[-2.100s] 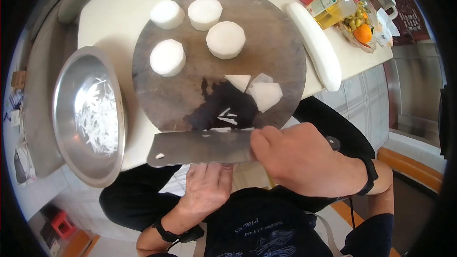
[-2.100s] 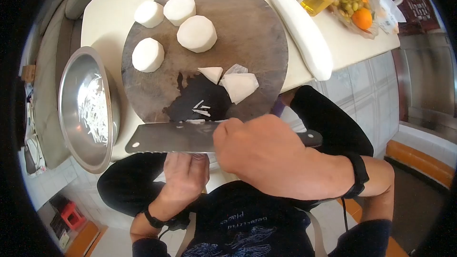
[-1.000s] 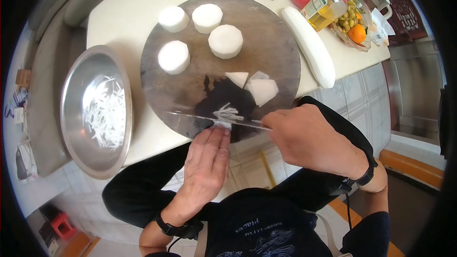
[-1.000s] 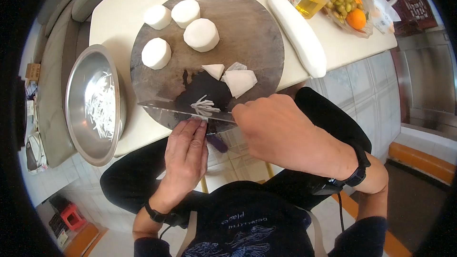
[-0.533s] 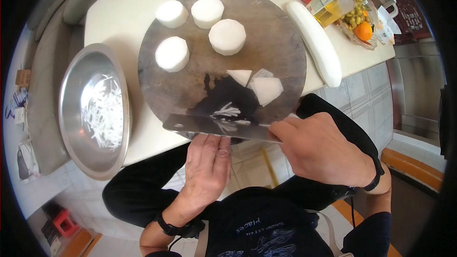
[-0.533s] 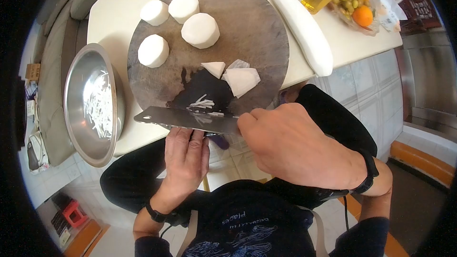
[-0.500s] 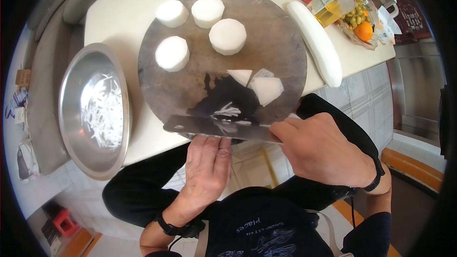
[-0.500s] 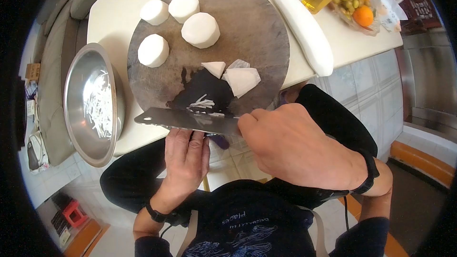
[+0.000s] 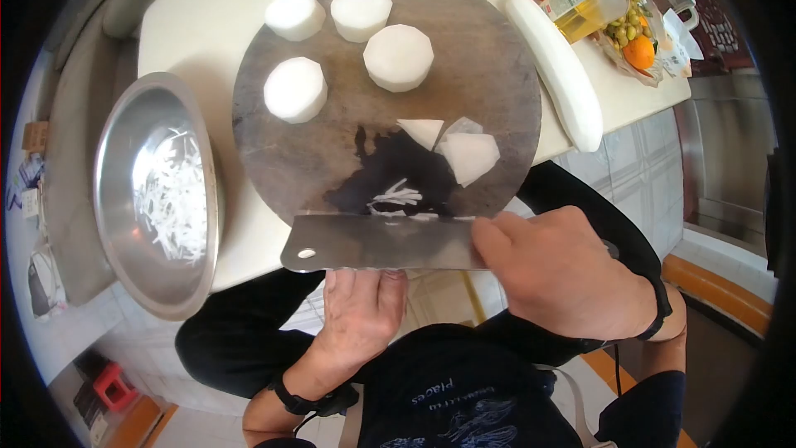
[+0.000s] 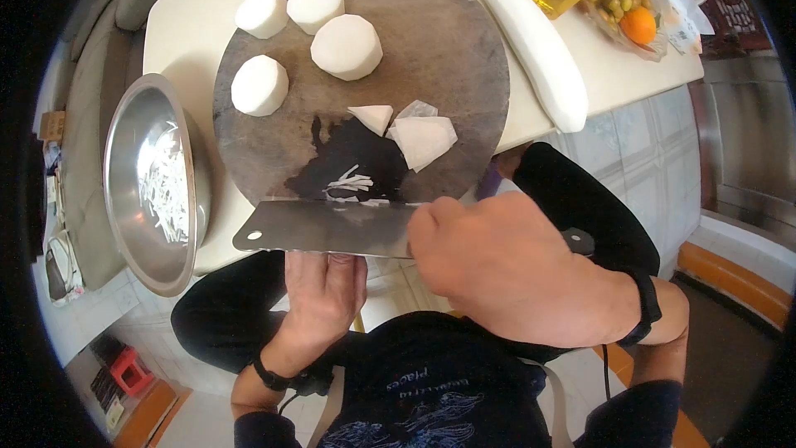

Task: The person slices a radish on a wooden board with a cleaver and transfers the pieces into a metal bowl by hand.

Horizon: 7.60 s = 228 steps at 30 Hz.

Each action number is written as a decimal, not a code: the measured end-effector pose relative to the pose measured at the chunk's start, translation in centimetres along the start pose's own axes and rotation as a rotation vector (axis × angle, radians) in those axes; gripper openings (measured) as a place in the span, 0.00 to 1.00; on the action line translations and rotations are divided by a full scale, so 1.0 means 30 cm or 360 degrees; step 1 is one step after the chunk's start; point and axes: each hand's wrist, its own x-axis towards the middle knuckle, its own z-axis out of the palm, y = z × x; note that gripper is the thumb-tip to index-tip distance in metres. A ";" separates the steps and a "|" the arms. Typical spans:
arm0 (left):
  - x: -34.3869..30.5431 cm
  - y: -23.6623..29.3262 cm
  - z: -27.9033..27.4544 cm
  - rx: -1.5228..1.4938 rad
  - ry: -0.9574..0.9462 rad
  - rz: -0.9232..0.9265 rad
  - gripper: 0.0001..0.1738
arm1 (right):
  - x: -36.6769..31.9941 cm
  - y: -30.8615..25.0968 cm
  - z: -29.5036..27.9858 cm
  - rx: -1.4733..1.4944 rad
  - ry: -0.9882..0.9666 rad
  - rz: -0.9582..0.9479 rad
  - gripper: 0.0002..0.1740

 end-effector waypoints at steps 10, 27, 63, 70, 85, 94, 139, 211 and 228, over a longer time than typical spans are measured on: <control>0.023 0.008 -0.007 0.0085 0.0052 -0.0018 0.24 | 0.049 0.030 0.005 0.0066 0.0208 -0.0040 0.10; 0.015 0.020 -0.014 0.0097 -0.0029 -0.0044 0.26 | 0.072 0.000 0.024 0.0031 0.0229 -0.0098 0.09; 0.012 0.015 -0.028 -0.0093 0.0002 -0.0151 0.13 | 0.111 -0.042 0.061 0.0092 0.0279 -0.0209 0.10; 0.066 -0.014 -0.129 -0.1044 0.0532 -0.0921 0.14 | 0.106 0.013 0.005 0.0577 0.0497 0.0225 0.09; 0.132 -0.063 -0.084 -0.3362 0.0357 -0.1322 0.23 | 0.071 -0.010 0.049 0.2042 0.0440 0.0507 0.10; 0.015 -0.101 -0.107 -0.3354 0.0806 -0.1565 0.17 | -0.197 -0.013 0.100 0.1215 0.0619 0.0664 0.10; -0.097 -0.106 0.173 -0.3594 0.0522 -0.1769 0.13 | -0.245 -0.232 0.178 -0.0181 0.0464 0.0098 0.03; 0.403 -0.047 -0.028 -0.0122 -0.0183 -0.0173 0.18 | -0.194 0.161 -0.026 0.2213 0.0923 0.0633 0.09; 0.176 0.026 -0.083 -0.0349 0.0108 -0.0191 0.18 | -0.197 0.058 0.086 0.1273 0.0576 0.0351 0.09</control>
